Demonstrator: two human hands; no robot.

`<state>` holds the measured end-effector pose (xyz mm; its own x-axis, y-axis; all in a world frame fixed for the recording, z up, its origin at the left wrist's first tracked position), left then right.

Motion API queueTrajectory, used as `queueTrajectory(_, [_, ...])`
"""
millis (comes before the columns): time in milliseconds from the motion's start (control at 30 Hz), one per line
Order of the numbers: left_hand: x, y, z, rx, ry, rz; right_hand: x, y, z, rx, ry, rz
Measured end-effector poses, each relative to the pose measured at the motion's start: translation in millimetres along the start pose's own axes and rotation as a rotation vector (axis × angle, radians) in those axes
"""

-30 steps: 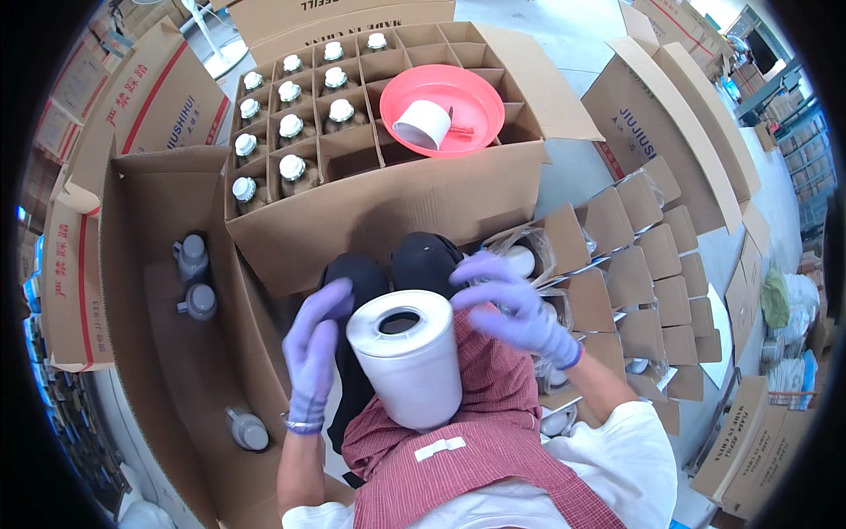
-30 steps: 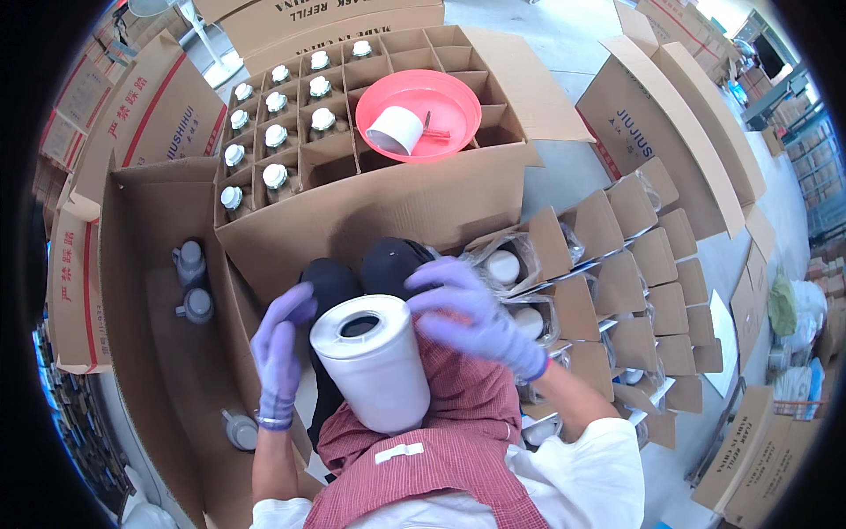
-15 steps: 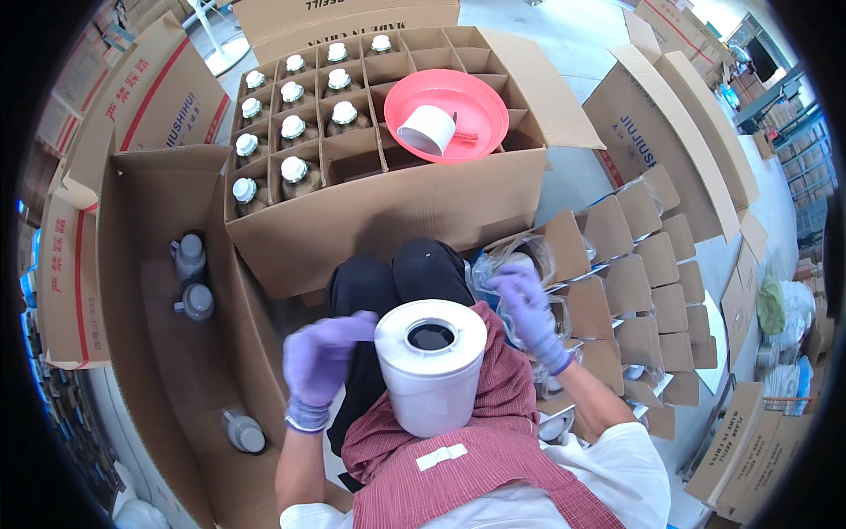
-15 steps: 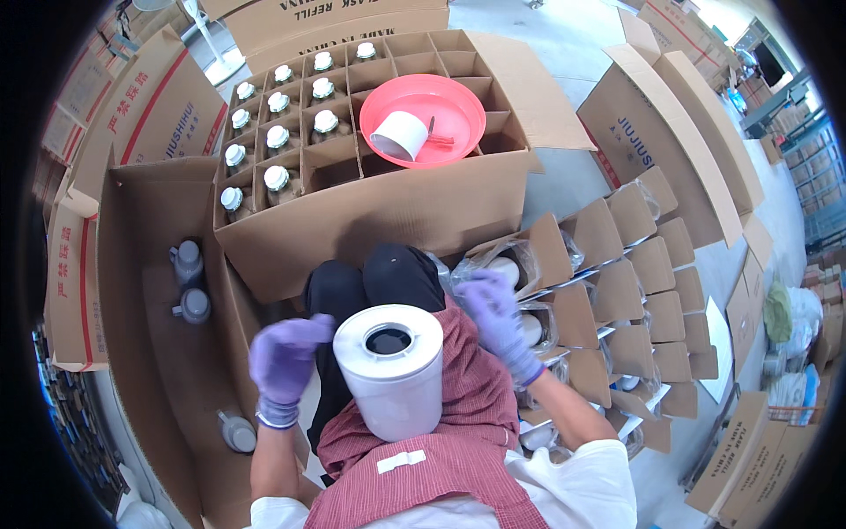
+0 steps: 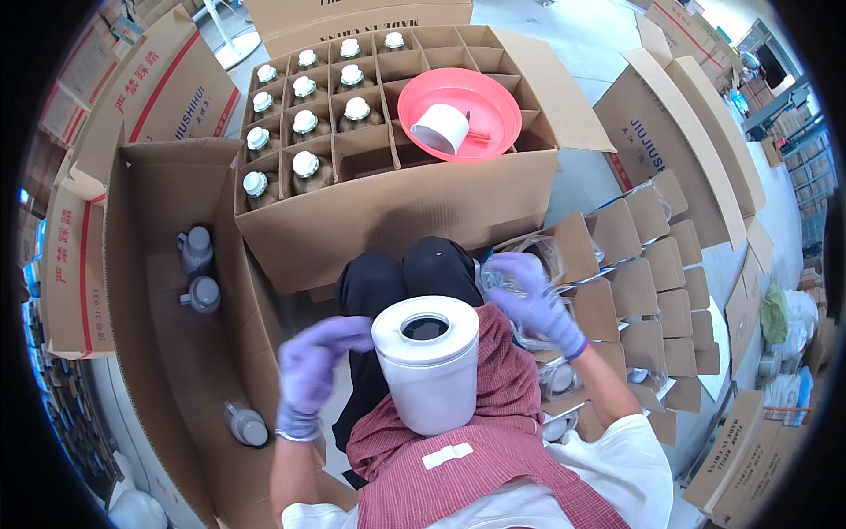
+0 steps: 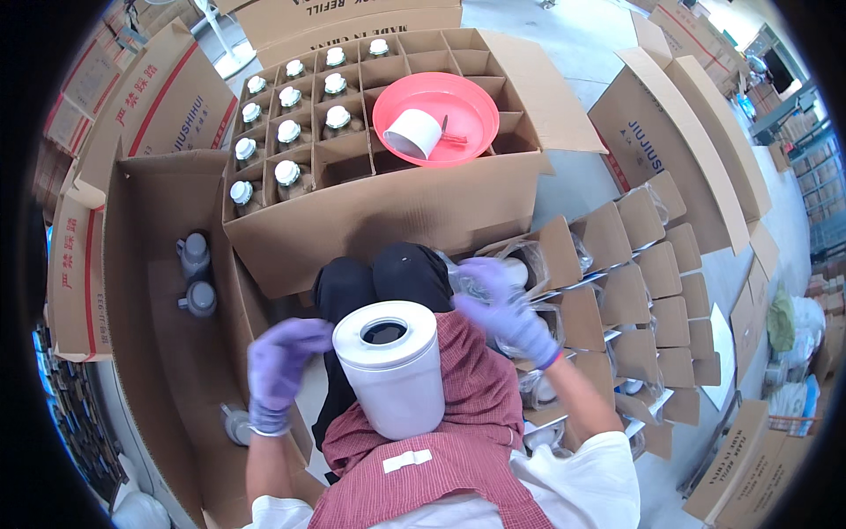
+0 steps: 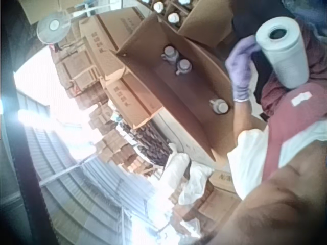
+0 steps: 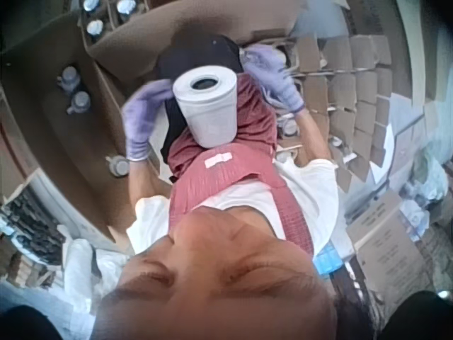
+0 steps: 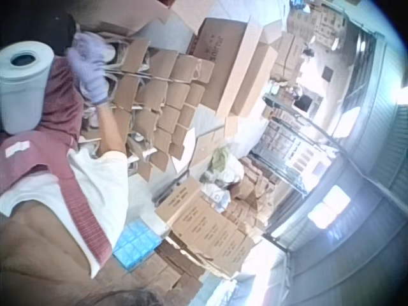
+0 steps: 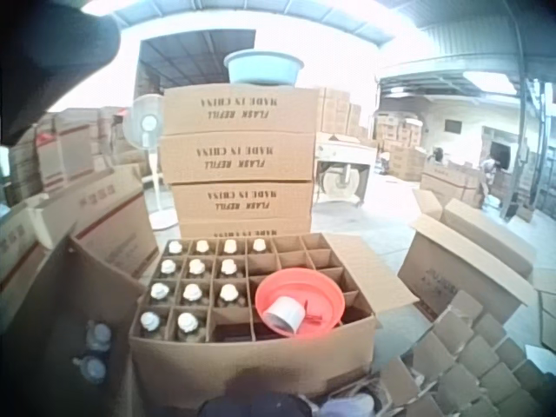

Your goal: The person assembles white electric kettles by inserting a metal inner liner into the plastic body, placing a white lid on top, and wiping the exterior with a red cloth. The person repeats this process for multiple kettles and places finished units into a cardboard box.

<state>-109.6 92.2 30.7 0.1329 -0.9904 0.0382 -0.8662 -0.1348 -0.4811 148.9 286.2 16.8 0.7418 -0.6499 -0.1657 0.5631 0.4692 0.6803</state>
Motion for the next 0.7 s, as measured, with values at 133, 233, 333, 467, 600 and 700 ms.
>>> queueTrajectory(133, [-20.3,-18.3,-0.8,-0.274,-0.114,0.063,4.4,-23.4,42.8,-0.364,-0.133,0.046])
queueTrajectory(233, [-44.8,-62.8,2.6,-0.810,-0.253,0.471,-17.0,-31.3,107.1,-0.130,0.221,0.078])
queueTrajectory(333, [-53.5,-40.5,-1.1,-0.276,-0.089,0.138,-57.3,-13.8,119.6,-0.260,0.229,-0.064])
queueTrajectory(467, [-67.5,-18.8,-22.5,-0.251,-0.298,-0.116,-97.8,-29.5,146.7,0.098,0.632,-0.121])
queueTrajectory(600, [-89.5,12.0,-5.1,0.341,-0.268,-0.239,-147.3,-65.8,136.2,0.039,0.444,-0.058])
queueTrajectory(700, [-110.3,43.7,-13.5,0.164,-0.280,-0.296,-191.0,-96.0,116.2,0.036,0.193,0.128])
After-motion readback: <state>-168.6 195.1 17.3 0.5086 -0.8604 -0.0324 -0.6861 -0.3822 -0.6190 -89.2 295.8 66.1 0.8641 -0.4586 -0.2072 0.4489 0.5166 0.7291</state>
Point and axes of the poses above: each hand's wrist, its own x-axis away from the middle knuckle, its own y-axis out of the back of the hand, z = x × y, the point moved 8 cm from there along -x, towards the middle knuckle, and after that the axes turned 6 degrees about x, right-handed, at the moved point
